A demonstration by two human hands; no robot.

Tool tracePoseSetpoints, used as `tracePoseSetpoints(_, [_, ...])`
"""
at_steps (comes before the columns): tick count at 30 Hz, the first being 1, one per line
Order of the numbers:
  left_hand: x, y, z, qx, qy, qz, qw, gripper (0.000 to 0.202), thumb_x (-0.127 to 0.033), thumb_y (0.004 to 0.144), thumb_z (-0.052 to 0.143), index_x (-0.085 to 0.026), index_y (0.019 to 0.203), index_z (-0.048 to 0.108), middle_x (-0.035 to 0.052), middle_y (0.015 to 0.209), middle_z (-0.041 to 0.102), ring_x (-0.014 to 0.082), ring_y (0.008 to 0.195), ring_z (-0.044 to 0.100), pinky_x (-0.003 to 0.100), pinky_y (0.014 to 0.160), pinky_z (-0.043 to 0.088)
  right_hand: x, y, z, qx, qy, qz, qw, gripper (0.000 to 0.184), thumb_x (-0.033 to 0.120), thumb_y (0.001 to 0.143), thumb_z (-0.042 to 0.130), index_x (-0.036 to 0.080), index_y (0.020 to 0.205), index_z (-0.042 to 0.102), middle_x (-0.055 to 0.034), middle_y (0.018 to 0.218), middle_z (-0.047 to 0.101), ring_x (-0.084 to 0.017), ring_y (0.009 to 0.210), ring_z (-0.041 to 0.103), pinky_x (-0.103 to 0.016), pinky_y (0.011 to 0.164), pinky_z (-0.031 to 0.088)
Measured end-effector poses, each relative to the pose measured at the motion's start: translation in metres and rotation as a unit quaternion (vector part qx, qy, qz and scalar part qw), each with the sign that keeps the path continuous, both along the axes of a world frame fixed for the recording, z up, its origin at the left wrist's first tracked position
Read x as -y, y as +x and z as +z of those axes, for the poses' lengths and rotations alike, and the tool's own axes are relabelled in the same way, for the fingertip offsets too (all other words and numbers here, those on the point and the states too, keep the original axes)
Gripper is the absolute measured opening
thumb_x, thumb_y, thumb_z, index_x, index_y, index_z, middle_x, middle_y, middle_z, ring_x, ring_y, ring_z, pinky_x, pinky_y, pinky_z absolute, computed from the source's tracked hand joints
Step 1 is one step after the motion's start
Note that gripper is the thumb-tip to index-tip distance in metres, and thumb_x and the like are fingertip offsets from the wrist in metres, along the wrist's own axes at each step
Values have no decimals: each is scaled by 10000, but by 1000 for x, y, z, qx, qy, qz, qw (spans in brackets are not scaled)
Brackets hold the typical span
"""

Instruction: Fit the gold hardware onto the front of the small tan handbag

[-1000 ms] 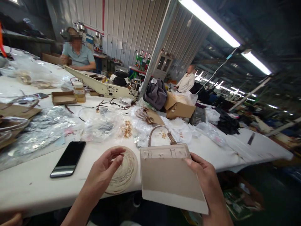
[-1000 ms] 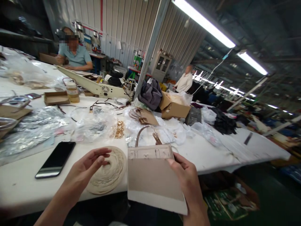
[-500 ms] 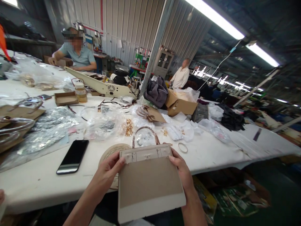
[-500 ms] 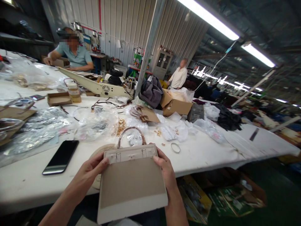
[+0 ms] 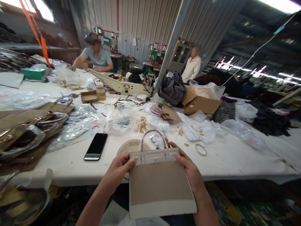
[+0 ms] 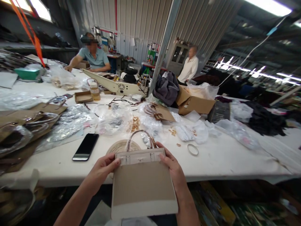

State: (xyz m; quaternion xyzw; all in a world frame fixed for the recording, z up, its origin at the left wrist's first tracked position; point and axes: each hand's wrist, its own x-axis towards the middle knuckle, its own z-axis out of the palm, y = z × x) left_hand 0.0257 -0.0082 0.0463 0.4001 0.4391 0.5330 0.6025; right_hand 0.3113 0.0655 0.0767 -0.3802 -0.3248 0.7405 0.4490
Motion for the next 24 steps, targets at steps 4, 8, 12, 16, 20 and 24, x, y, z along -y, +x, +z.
tracePoseSetpoints(4, [1,-2,-5,2,1,0,1000,403,-573,970,753,-171,966,778,59,914,742,193,885,642,236,768,509,-2,-2,-4,-1,-5,4,1000,719,386,856,932,285,1512,655,-94,1269,779,-300,987,770,-401,854,639])
tracePoseSetpoints(8, [2,-4,-8,1,-4,14,1000,386,-540,987,748,-177,1102,808,78,1019,786,201,919,663,244,803,520,-3,-3,-13,77,26,-3,997,626,500,862,933,215,1387,743,-104,1177,797,-328,955,767,-361,753,620])
tracePoseSetpoints(12, [4,-7,-7,15,-31,21,999,427,-534,977,759,-169,1193,812,99,1082,806,232,941,708,276,831,545,-3,-3,-11,196,171,-21,965,472,620,947,833,196,1154,840,-114,1353,720,-348,1169,700,-334,824,597])
tracePoseSetpoints(16, [5,-8,-6,48,-58,35,997,520,-547,925,810,-153,1263,802,128,1079,818,285,983,742,312,836,575,-3,0,1,251,315,0,915,411,593,1031,729,209,1038,873,-135,1445,655,-367,1311,613,-389,1045,537])
tracePoseSetpoints(20, [5,-10,-8,68,-70,60,993,511,-523,904,840,-153,1256,807,134,1099,823,296,1038,747,299,828,585,-4,4,4,263,394,35,880,366,522,1062,678,213,1111,868,-153,1287,704,-374,1220,635,-424,1021,535])
tracePoseSetpoints(24, [5,-10,-11,70,-70,74,992,495,-500,909,846,-151,1258,804,136,1128,821,284,1055,746,283,833,584,-6,3,2,268,436,38,858,338,486,1068,650,208,1010,832,-133,1095,705,-345,1077,634,-411,956,525])
